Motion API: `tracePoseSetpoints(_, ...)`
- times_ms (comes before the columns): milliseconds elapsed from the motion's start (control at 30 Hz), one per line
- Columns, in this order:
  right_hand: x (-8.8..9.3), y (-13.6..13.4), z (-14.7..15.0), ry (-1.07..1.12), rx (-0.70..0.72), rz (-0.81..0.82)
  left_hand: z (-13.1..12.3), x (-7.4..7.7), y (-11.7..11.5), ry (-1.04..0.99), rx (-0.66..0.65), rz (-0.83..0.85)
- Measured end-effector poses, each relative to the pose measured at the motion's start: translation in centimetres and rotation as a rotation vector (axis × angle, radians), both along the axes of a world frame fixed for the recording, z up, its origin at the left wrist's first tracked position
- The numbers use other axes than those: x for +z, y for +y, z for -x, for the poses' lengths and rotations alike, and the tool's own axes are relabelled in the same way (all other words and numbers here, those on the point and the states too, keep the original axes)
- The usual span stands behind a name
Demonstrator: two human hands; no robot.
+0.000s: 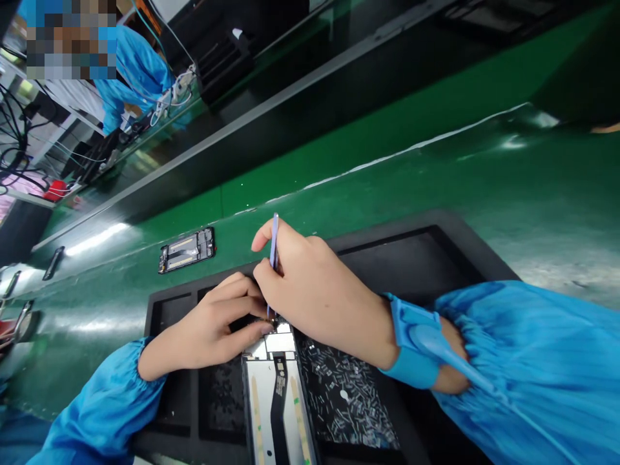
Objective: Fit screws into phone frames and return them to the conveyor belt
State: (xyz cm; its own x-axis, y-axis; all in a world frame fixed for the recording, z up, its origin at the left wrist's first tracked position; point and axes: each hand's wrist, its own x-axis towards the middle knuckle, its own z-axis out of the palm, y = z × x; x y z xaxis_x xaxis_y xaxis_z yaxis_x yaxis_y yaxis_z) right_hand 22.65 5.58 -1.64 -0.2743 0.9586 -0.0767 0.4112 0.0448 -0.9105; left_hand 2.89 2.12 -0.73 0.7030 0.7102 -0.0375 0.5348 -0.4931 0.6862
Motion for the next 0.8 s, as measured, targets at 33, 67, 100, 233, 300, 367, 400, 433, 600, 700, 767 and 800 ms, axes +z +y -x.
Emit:
tracePoseSetpoints(33, -0.1, -0.1, 0.0, -0.007, 0.001, 0.008, 0.1, 0.1, 0.1, 0.000, -0.013, 0.008)
tracePoseSetpoints(67, -0.1, -0.2, 0.0, -0.010, 0.006, 0.014, 0.1, 0.2, 0.2, -0.006, -0.023, 0.011)
tracePoseSetpoints(100, -0.2, -0.3, 0.1, -0.012, 0.014, 0.019, 0.1, 0.3, 0.2, -0.011, -0.029, 0.012)
tracePoseSetpoints(233, -0.3, -0.8, 0.3, -0.036, 0.083, 0.002, 0.0, 0.1, 0.1, 0.016, -0.027, -0.039)
tracePoseSetpoints(300, -0.4, -0.9, 0.4, -0.060, 0.109, -0.021, -0.1, -0.2, 0.0, 0.037, -0.019, -0.075)
tracePoseSetpoints(367, -0.4, -0.9, 0.5, -0.054, 0.119, -0.008, -0.2, -0.5, 0.0, 0.033, -0.012, -0.094)
tracePoseSetpoints(400, -0.4, -0.8, 0.6, -0.040, 0.114, 0.012, -0.2, -0.6, 0.0, 0.027, -0.009, -0.097)
tracePoseSetpoints(433, -0.3, -0.8, 0.6, -0.025, 0.100, 0.032, -0.2, -0.8, 0.0, 0.018, -0.006, -0.101)
tracePoseSetpoints(600, -0.5, -0.5, 0.5, 0.004, -0.007, 0.048, -0.3, -1.6, -0.1, -0.032, 0.010, -0.152)
tracePoseSetpoints(700, -0.8, 0.1, 0.4, 0.056, -0.105, 0.027, -0.5, -1.8, 0.4, -0.051, 0.018, -0.114)
tracePoseSetpoints(767, -1.0, 0.6, 0.3, 0.146, -0.179, 0.034, -0.6, -1.6, 0.9, -0.053, 0.007, -0.064)
tracePoseSetpoints(800, -1.1, 1.0, 0.2, 0.204, -0.207, 0.046, -0.5, -1.4, 0.9, -0.060, 0.010, -0.042)
